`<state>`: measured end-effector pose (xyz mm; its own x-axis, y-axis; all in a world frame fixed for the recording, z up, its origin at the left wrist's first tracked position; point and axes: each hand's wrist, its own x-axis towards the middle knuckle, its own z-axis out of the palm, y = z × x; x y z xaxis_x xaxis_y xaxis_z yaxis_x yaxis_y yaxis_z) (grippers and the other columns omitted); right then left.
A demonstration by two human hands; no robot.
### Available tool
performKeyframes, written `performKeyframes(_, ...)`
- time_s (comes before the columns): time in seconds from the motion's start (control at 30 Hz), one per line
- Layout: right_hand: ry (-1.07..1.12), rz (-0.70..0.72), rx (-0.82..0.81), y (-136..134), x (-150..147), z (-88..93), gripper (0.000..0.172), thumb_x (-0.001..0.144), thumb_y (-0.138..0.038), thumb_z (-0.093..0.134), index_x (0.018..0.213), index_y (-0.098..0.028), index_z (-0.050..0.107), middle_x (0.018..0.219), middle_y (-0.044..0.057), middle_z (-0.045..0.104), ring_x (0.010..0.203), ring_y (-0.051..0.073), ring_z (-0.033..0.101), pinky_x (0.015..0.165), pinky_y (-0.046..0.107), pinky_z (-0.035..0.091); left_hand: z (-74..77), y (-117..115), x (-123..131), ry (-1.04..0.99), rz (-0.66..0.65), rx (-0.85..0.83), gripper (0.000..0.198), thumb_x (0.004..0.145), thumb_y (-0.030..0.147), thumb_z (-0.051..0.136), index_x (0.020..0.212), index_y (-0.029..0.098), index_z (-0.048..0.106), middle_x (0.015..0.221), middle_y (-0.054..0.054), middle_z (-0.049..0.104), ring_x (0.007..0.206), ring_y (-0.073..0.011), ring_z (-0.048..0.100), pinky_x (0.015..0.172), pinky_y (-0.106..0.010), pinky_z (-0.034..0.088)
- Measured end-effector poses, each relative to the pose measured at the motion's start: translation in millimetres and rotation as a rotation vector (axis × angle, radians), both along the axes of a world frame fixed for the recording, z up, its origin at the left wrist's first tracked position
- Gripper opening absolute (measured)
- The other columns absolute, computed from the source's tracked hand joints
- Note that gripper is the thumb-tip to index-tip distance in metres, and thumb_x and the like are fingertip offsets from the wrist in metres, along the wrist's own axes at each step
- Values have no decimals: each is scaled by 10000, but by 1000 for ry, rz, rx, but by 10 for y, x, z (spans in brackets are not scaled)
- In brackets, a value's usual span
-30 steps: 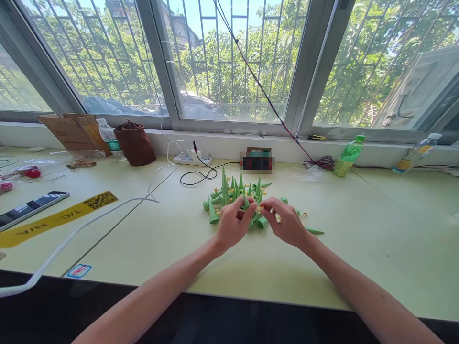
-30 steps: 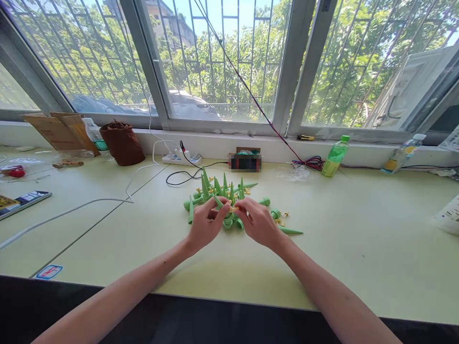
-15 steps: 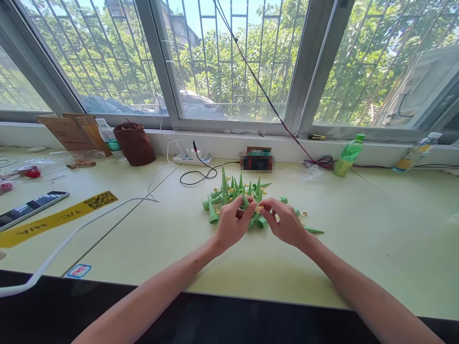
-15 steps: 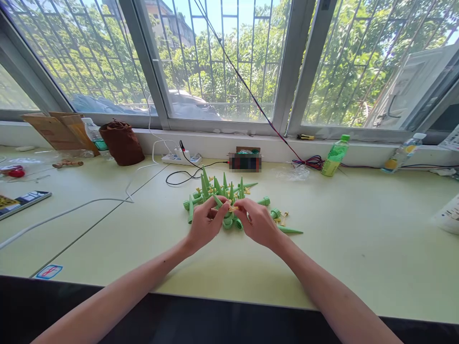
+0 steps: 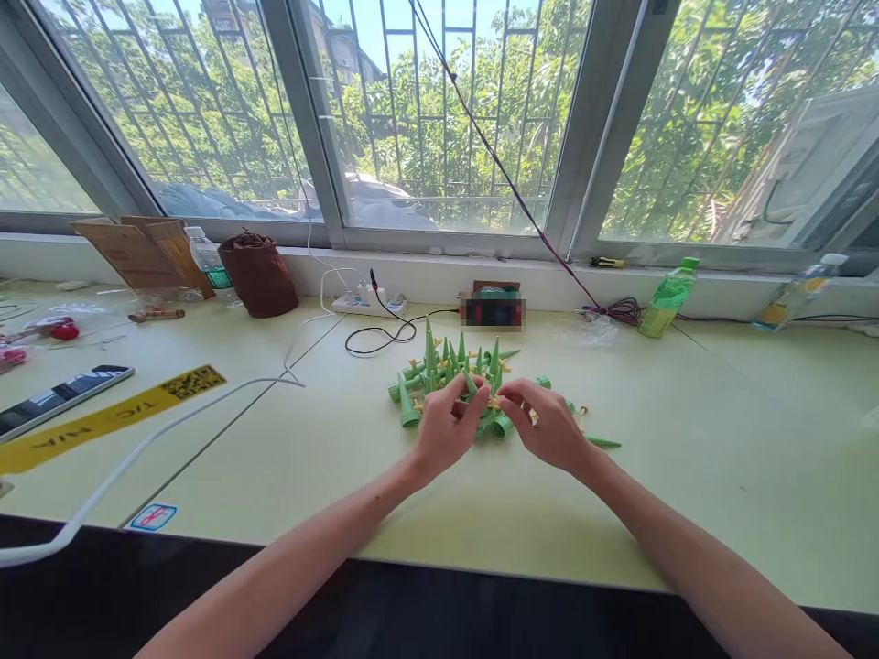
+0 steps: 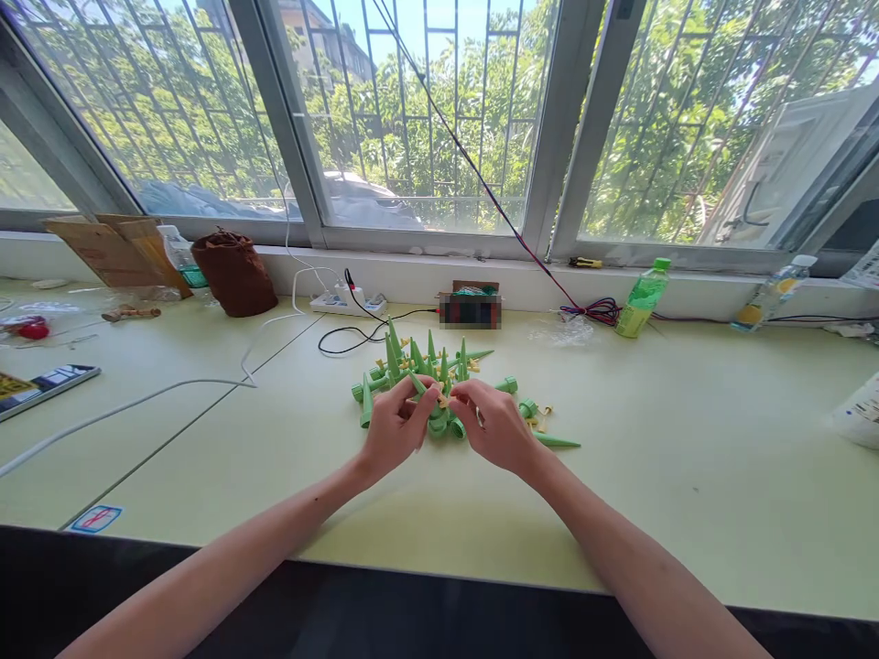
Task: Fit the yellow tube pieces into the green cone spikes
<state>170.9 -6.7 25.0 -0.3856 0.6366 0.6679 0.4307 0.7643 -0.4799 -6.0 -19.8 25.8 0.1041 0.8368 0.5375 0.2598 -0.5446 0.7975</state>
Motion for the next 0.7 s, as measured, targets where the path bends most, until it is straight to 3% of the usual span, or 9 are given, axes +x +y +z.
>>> performKeyframes(0.1, -15, -9, 27, 16, -5, -15, 202, 995, -323, 433, 872, -209, 545, 725, 16, 589, 609, 130, 502, 586, 241, 407, 0, -7, 6, 3, -6, -2, 247, 935, 406, 522, 860, 172, 546, 501, 87, 391, 326, -37, 386, 335, -154, 251)
performKeyframes(0.3, -55, -65, 8, 36, 14, -42, 418, 1010, -351, 389, 617, -207, 391, 524, -46, 381, 478, 101, 320, 494, 247, 289, -9, -30, 14, 41, -35, 36, 244, 941, 398, 517, 879, 166, 565, 501, 79, 416, 325, -37, 400, 329, -153, 254)
performKeyframes(0.53, -2, -2, -10, -13, -8, 10, 156, 981, -313, 466, 918, -204, 559, 735, 10, 594, 616, 121, 513, 585, 235, 411, 8, -21, 12, -3, -4, 4, 262, 939, 417, 516, 854, 171, 548, 472, 91, 389, 316, -43, 400, 329, -154, 263)
performKeyframes(0.7, -22, -32, 24, -2, -21, -4, 236, 990, -313, 434, 794, -209, 513, 644, -11, 532, 552, 118, 451, 552, 242, 384, -13, -24, 13, 20, -17, 20, 253, 940, 402, 517, 858, 166, 555, 484, 82, 413, 323, -41, 404, 329, -152, 271)
